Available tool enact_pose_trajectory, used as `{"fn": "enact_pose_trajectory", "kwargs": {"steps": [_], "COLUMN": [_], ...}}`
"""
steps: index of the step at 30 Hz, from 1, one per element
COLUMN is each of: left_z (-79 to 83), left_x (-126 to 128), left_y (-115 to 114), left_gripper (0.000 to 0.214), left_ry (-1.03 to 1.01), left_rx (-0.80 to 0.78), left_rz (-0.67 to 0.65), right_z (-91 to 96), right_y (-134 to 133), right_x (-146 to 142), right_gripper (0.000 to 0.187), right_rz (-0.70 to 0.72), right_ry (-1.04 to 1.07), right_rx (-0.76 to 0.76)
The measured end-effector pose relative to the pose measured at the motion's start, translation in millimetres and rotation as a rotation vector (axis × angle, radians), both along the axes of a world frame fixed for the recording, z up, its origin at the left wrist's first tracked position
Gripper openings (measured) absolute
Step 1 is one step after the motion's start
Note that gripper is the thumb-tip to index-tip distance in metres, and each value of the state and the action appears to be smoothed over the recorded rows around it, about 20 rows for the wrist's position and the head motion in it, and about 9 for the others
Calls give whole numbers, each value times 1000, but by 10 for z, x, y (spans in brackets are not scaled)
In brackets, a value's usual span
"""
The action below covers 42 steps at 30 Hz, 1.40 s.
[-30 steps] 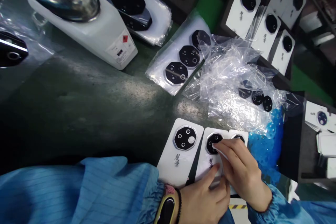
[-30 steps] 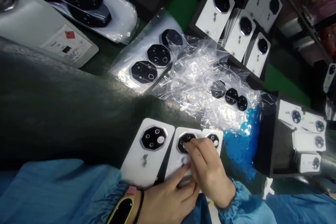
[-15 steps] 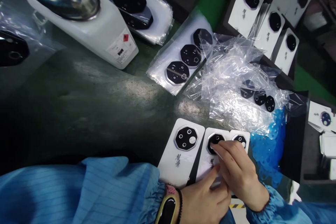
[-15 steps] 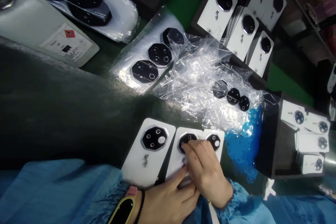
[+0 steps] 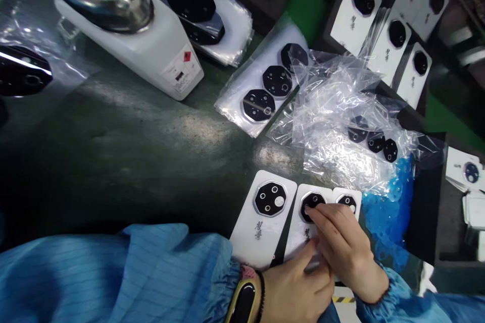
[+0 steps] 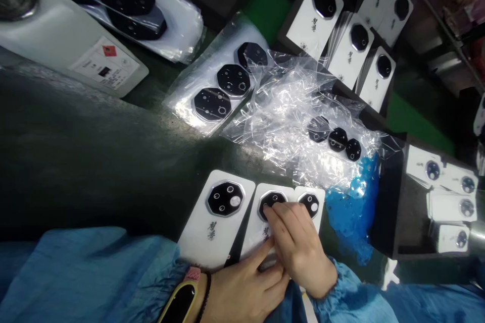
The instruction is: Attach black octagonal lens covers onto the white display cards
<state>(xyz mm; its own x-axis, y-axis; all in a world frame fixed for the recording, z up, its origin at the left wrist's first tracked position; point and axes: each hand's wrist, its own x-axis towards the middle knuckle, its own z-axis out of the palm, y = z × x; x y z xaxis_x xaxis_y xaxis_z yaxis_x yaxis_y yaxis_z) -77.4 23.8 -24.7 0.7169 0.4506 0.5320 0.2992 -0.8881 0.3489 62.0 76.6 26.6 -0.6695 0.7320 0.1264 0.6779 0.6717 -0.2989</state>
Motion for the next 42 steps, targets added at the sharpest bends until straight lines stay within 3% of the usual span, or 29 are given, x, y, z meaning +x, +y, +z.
{"fn": "enact_pose_trajectory", "kwargs": {"steps": [9, 16, 21, 26, 38, 42], "left_z": [-24, -30, -51, -172, -278, -290], "left_x": [-14, -15, 16, 146, 324, 343], "left_y": [0, -6, -66, -216, -352, -385], "left_gripper": [34, 30, 24, 20, 21, 22], "left_ry": [30, 15, -50, -76, -116, -128], "left_rx": [71, 56, -32, -200, -330, -349], "left_rz": [-22, -2, 23, -35, -38, -27], "right_z": [220, 296, 182, 38, 6, 5], "right_y": [94, 126, 131, 112, 100, 106], "right_x": [62, -38, -259, -445, -546, -527], "right_gripper": [26, 19, 20, 20, 30, 32], "right_rz": [-221, -240, -51, 151, 250, 270], "right_ry": [98, 141, 156, 73, -91, -69], "right_rx": [11, -88, -200, -109, 32, 5]}}
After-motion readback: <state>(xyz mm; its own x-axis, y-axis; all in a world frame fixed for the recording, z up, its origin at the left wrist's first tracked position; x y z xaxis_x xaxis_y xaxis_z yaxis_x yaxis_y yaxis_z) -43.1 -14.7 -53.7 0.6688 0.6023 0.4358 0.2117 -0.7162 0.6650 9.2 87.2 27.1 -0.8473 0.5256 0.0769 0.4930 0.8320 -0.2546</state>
